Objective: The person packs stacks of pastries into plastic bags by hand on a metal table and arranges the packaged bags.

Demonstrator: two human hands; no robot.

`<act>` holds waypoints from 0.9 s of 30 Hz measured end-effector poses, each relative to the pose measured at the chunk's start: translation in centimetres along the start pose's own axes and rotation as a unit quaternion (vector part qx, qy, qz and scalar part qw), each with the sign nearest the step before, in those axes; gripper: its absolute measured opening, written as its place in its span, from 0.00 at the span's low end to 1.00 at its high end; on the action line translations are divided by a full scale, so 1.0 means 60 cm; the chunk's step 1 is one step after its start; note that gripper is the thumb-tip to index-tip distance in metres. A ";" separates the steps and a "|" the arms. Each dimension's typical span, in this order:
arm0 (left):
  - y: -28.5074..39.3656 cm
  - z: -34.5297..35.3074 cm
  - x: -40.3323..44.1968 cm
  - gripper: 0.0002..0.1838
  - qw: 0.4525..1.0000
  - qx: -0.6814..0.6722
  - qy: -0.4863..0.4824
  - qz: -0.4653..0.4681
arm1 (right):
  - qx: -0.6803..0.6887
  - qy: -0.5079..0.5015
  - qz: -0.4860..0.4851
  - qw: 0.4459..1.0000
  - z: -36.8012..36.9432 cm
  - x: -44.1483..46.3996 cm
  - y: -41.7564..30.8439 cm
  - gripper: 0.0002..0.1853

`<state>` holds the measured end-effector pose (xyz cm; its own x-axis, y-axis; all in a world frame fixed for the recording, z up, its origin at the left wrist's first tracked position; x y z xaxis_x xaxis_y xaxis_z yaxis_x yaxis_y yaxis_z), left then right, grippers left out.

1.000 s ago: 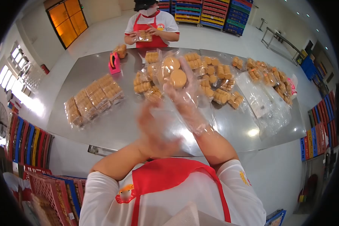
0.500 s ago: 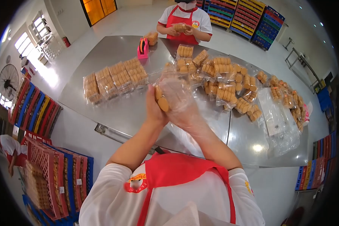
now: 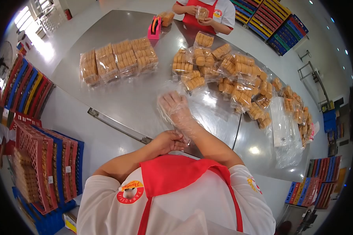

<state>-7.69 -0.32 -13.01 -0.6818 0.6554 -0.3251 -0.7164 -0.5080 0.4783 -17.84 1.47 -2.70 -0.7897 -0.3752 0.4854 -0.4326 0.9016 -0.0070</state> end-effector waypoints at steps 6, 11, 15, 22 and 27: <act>0.001 0.001 -0.001 0.09 0.998 0.057 0.004 -0.012 | 0.011 -0.003 -0.004 1.000 0.023 0.030 0.002 0.25; -0.006 -0.013 0.012 0.08 1.000 0.031 0.002 0.003 | 0.044 0.017 0.007 0.999 0.019 0.049 0.005 0.26; 0.003 -0.008 0.007 0.09 0.999 0.007 0.036 0.023 | 0.106 0.056 0.018 0.993 0.005 0.042 0.014 0.26; 0.008 -0.004 0.002 0.07 0.999 0.015 0.046 -0.008 | 0.257 -0.132 0.109 0.951 -0.023 -0.050 0.047 0.19; -0.001 -0.004 0.002 0.07 0.995 0.080 0.042 -0.045 | 0.328 -0.166 0.181 0.912 0.024 -0.043 0.037 0.12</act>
Point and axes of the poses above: each hand's wrist, its own x-axis towards the middle knuckle, its own z-axis out of the palm, y = z × x, the point moved 8 cm from there along x, towards the middle knuckle, and after that the axes turned 14 degrees about z, right-handed, at the moved point
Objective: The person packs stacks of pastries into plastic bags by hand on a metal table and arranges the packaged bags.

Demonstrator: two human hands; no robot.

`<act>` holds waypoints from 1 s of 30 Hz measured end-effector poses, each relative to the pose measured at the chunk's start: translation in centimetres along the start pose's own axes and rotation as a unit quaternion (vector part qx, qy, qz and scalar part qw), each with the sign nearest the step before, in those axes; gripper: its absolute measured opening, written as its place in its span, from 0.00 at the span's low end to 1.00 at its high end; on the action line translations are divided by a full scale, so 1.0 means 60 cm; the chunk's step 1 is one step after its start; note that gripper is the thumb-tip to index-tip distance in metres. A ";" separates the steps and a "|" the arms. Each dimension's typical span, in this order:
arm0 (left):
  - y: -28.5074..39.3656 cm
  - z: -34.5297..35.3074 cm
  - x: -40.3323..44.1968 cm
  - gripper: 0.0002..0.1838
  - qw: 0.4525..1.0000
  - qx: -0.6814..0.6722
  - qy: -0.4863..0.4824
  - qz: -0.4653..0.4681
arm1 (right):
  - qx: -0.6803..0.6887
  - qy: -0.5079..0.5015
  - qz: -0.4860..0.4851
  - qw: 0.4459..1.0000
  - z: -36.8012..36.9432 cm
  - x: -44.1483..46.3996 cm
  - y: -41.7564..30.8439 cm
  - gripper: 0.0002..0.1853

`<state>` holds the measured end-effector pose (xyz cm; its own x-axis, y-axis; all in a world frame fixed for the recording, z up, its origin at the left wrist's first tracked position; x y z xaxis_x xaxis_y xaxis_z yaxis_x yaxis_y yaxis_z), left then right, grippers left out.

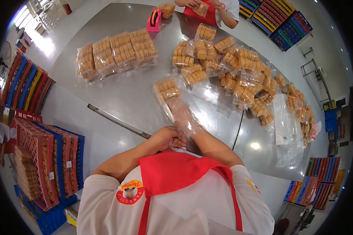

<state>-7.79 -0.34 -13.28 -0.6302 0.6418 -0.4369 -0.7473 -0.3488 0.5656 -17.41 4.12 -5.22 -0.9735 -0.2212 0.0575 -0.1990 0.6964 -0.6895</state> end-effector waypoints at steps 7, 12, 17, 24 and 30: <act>0.005 0.004 -0.001 0.08 0.999 0.043 0.018 -0.005 | -0.040 0.040 -0.015 0.998 0.005 0.018 -0.003 0.13; 0.010 0.009 0.000 0.08 0.996 0.077 0.027 -0.024 | -0.088 0.069 -0.036 0.993 -0.003 0.014 -0.006 0.14; 0.011 0.021 -0.003 0.10 0.997 0.074 0.008 -0.033 | -0.131 0.108 -0.075 0.983 -0.007 0.016 -0.018 0.15; 0.073 0.073 -0.052 0.19 0.791 0.575 -0.209 0.031 | -0.272 0.253 -0.199 0.907 -0.089 -0.165 -0.002 0.17; 0.341 0.111 -0.008 0.14 0.864 0.450 -0.063 0.216 | 0.053 0.322 0.233 0.916 -0.175 -0.376 0.228 0.06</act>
Point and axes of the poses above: each hand's wrist, its own x-axis towards the middle knuckle, its own z-axis out of the palm, y = z × x, the point moved 8 cm from there along x, towards the middle knuckle, and after that the axes turned 14 degrees about z, right-handed, at the moved point
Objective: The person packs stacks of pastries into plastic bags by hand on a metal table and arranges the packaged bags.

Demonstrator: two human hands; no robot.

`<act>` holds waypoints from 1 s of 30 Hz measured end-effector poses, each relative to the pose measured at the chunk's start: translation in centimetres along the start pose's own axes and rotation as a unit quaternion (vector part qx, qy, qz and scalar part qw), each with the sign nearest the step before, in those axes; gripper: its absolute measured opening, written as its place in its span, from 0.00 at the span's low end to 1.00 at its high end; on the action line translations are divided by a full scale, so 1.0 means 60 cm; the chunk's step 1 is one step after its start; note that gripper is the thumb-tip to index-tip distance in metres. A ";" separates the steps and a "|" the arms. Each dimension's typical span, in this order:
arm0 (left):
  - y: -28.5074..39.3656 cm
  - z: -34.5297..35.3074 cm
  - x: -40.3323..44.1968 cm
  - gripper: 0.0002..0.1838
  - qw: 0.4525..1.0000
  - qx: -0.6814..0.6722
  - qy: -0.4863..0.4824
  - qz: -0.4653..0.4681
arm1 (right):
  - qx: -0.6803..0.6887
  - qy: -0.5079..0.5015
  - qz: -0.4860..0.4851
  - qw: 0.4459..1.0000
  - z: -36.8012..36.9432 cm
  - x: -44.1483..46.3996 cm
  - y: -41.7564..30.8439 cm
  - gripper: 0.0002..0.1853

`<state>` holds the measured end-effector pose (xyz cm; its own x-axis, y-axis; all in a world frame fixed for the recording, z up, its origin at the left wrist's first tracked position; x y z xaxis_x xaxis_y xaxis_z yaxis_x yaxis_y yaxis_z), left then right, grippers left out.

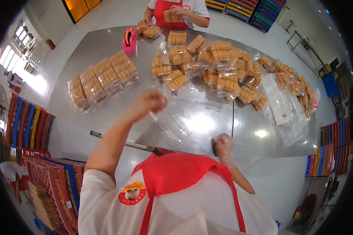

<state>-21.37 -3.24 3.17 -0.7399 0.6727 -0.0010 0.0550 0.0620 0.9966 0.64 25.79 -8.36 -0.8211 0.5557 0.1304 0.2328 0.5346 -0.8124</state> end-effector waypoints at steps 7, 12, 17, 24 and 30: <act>-0.088 -0.187 0.252 0.19 0.957 0.114 0.268 0.012 | 0.074 0.096 0.051 0.991 -0.050 0.002 -0.036 0.09; -0.269 -0.233 0.350 0.25 0.956 -0.013 0.285 -0.072 | 0.154 0.084 0.100 0.979 -0.036 -0.002 0.012 0.09; -0.172 -0.133 0.268 0.20 0.930 -0.128 0.292 -0.184 | 0.089 0.098 0.099 0.986 -0.033 -0.001 0.022 0.07; -0.196 -0.165 0.282 0.17 0.949 -0.151 0.237 -0.144 | 0.103 0.096 0.083 0.987 -0.038 0.000 -0.002 0.08; -0.109 -0.175 0.216 0.32 0.948 0.068 0.311 0.011 | 0.077 0.097 0.041 0.991 -0.040 0.004 -0.016 0.09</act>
Point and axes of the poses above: each hand's wrist, its own x-axis towards the middle knuckle, its own z-axis out of the palm, y = z × x, the point moved 8 cm from there along x, towards the middle knuckle, and after that the axes turned 14 degrees about z, right-handed, at the moved point
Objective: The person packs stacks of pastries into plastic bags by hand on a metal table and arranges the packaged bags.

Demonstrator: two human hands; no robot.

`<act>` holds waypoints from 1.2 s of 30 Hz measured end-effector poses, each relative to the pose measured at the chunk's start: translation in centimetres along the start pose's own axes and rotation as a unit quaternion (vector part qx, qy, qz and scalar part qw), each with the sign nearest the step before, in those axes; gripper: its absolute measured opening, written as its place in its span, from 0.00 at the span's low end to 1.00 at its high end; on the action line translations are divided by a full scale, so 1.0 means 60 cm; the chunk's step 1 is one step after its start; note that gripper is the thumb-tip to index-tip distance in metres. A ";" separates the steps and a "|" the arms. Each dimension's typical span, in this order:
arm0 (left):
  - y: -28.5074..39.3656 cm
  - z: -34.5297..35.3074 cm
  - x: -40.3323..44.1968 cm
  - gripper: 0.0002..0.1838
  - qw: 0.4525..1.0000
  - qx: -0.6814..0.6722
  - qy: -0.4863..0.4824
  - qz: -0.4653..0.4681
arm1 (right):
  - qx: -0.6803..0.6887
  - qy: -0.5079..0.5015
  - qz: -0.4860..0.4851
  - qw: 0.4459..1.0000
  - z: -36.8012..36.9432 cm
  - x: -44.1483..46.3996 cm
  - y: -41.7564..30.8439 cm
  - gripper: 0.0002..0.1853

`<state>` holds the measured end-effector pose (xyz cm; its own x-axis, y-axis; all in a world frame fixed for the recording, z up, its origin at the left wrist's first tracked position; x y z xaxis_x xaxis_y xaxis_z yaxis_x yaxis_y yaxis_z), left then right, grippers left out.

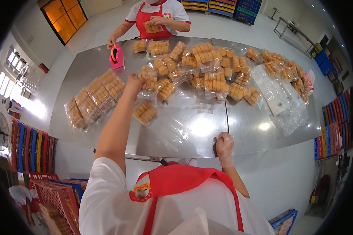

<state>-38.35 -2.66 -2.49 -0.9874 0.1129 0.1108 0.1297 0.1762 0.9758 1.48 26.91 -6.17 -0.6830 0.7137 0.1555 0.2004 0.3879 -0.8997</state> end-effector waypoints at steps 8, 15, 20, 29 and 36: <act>0.212 -0.002 -0.266 0.32 0.953 -0.256 -0.156 0.035 | -0.006 -0.029 -0.025 0.999 -0.014 0.003 -0.123 0.16; 0.197 0.100 -0.438 0.42 0.814 -0.388 -0.384 -0.198 | -0.059 -0.226 -0.330 0.915 0.039 -0.047 -0.372 0.34; 0.229 0.065 -0.430 0.37 0.893 -0.261 -0.355 0.098 | 0.287 -0.370 0.152 0.870 0.082 -0.049 -0.304 0.32; 0.239 0.074 -0.453 0.47 0.917 -0.293 -0.267 0.046 | 0.368 -0.398 0.208 0.814 0.114 -0.073 -0.285 0.29; 0.209 0.091 -0.454 0.30 0.913 -0.309 -0.263 -0.038 | 0.321 -0.356 0.265 0.837 0.097 -0.058 -0.259 0.20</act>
<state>-9.32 1.82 5.70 -0.7897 0.6068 0.0906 -0.1746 -0.3638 0.9150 -3.34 15.02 4.93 -0.9089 0.0694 -0.4112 0.3447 -0.4298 -0.8345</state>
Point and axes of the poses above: each hand's wrist, its own x-axis towards the middle knuckle, its own z-axis out of the palm, y = z × x, the point moved 8 cm from there along x, towards the middle knuckle, and after that the axes turned 14 degrees about z, right-handed, at the moved point
